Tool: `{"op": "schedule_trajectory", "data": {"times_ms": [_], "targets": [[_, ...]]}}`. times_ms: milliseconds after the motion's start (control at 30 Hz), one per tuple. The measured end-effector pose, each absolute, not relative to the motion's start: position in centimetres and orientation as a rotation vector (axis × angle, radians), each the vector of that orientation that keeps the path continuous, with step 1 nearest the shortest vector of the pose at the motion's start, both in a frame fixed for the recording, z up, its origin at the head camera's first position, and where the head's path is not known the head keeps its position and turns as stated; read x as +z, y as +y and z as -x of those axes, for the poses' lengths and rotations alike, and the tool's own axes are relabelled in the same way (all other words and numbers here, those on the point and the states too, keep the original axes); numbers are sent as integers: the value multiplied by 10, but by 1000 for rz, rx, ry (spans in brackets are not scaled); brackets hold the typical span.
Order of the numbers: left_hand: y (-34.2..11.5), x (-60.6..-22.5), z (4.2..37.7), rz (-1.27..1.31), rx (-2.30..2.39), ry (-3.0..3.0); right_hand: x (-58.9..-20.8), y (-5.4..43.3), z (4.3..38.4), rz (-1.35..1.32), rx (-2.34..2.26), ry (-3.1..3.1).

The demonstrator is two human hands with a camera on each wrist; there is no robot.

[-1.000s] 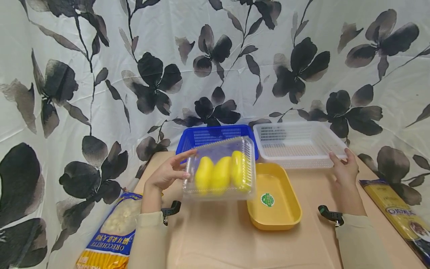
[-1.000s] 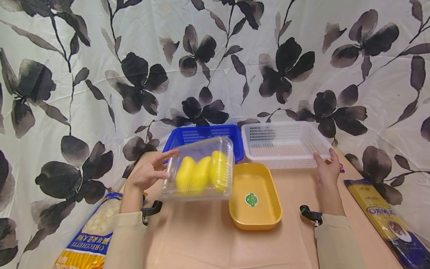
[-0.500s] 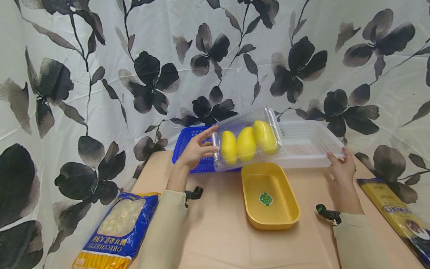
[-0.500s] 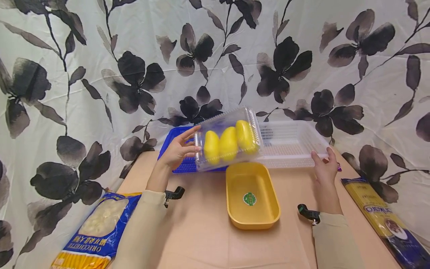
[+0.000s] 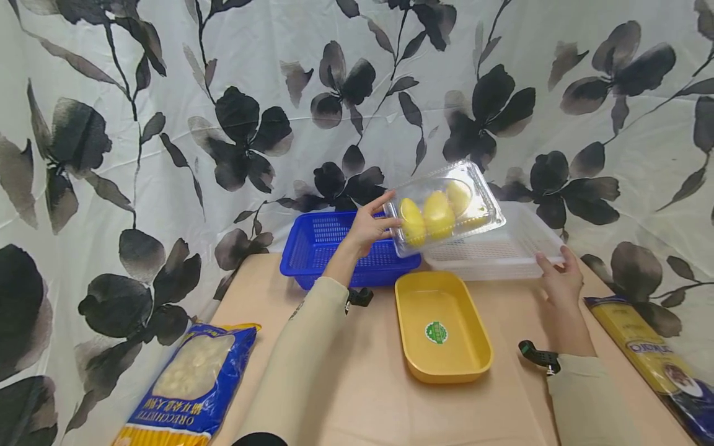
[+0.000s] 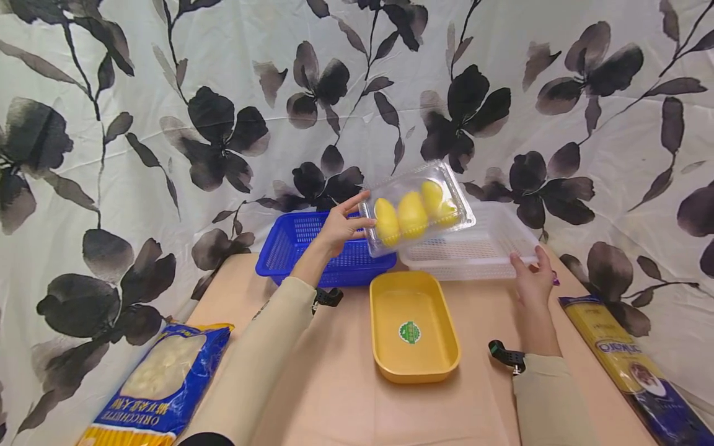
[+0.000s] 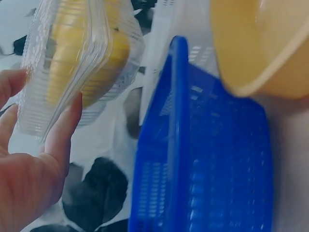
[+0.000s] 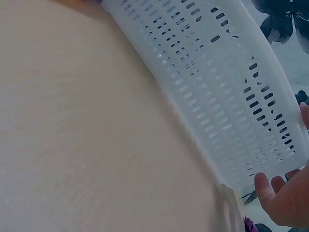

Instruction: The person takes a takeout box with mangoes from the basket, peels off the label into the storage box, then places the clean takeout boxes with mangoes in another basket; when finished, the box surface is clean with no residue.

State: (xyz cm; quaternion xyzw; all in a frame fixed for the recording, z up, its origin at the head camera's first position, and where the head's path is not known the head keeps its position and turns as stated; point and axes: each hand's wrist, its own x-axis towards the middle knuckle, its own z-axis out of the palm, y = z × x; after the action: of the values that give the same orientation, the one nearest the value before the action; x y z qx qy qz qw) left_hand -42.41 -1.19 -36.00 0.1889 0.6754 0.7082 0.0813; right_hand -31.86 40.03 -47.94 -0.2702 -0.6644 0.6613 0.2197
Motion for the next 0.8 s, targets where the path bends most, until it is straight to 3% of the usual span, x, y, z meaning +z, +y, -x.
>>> {"op": "schedule_trajectory", "data": {"times_ms": [400, 800], "targets": [[43, -377, 436, -415, 2254, 1988, -476, 396, 320, 730, 1937, -1707], [74, -380, 428, -471, 2214, 2166, -475, 393, 316, 739, 1982, -1661]]}}
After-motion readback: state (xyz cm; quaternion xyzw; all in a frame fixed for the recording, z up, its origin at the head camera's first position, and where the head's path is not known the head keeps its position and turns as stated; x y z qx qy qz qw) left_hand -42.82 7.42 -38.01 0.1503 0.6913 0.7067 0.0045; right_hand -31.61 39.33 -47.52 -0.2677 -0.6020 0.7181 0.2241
